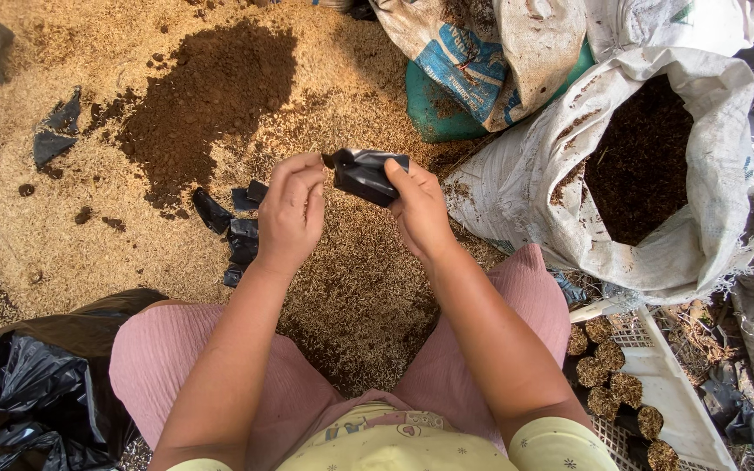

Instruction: The person scoops a granular material from a large pile on the ground and packs it into small black plastic bags. They fold the top of each bag to seal it and place the finished packages into a white plastic crate.

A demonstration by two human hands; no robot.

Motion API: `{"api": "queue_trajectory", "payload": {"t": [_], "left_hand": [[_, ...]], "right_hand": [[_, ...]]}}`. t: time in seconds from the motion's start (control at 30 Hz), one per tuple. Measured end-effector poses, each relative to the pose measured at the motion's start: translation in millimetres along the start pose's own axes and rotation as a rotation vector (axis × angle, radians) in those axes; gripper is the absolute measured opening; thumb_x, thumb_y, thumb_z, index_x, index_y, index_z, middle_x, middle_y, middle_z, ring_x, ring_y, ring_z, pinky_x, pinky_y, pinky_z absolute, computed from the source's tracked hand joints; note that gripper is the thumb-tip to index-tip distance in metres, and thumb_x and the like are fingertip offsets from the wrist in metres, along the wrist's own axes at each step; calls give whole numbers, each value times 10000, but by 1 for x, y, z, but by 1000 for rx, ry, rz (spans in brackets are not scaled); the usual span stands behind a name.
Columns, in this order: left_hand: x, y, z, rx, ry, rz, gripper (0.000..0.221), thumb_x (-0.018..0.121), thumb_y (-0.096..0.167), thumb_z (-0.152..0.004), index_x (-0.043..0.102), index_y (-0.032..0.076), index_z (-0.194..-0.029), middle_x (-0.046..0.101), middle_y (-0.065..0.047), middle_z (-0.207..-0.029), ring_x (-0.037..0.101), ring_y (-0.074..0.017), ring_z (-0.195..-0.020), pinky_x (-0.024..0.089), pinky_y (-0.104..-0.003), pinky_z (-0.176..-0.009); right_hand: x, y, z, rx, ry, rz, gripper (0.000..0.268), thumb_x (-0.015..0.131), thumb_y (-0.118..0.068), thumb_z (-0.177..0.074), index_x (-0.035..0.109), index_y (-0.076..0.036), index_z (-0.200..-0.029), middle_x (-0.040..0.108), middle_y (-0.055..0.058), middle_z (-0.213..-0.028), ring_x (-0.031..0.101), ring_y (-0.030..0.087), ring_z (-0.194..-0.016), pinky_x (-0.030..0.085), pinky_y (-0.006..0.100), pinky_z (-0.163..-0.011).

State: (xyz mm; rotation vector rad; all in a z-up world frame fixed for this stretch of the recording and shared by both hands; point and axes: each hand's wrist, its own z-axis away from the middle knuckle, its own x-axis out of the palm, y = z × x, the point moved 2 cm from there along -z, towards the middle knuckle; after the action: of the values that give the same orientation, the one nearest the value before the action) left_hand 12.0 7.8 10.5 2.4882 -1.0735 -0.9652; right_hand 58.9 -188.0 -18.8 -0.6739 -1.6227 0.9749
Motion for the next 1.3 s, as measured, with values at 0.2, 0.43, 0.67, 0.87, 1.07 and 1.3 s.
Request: {"api": "queue_trajectory", "payload": {"t": [0.2,0.43,0.67,0.87,1.07,1.3], "left_hand": [[-15,12,-8,-271,-105,192,314,738,124,-941,586,67,-1209,553,-111,-1282,664,-237,-1110,598,-351,-941],[-13,15,-10,-222,-189,0,139,798,156,-884,685,81,-917,624,-34,-1101,613,-254,-1096,529,-398,-911],[-13,14,-6,-84,-134,-183,128,777,142,-923,666,80,-926,644,-39,-1092,620,-245,-1057,530,-393,-890],[-11,12,-4,-231,-198,-148,200,762,130,-868,640,58,-1009,662,-65,-1012,673,-250,-927,547,-391,-754],[-8,7,-3,-383,-210,1,129,721,94,-888,659,48,-992,689,-59,-940,720,-200,-771,572,-338,-674],[-13,9,-2,-363,-214,31,164,673,138,-952,759,42,-1053,731,-72,-952,702,-190,-711,544,-332,-632]], "right_hand": [[15,-10,11,-207,-172,592,323,537,-265,-1106,730,-50,-1249,731,86,-1154,668,155,-1040,522,314,-968],[39,-20,19,-134,-92,809,301,805,-113,-879,741,-76,-1171,671,79,-1061,689,166,-886,572,319,-769],[46,-25,17,-140,-100,843,399,805,-29,-824,653,-78,-1190,713,36,-1059,707,132,-970,578,284,-850],[41,-22,15,-179,-129,867,289,772,-49,-907,711,-78,-1187,729,50,-1057,715,139,-950,589,300,-845],[40,-17,16,-31,-163,909,315,783,-80,-853,716,-83,-1161,758,41,-1033,732,144,-915,596,300,-822],[44,-19,18,-229,-284,932,341,811,-89,-837,738,-49,-1167,734,111,-1072,711,218,-970,584,355,-866]]}}
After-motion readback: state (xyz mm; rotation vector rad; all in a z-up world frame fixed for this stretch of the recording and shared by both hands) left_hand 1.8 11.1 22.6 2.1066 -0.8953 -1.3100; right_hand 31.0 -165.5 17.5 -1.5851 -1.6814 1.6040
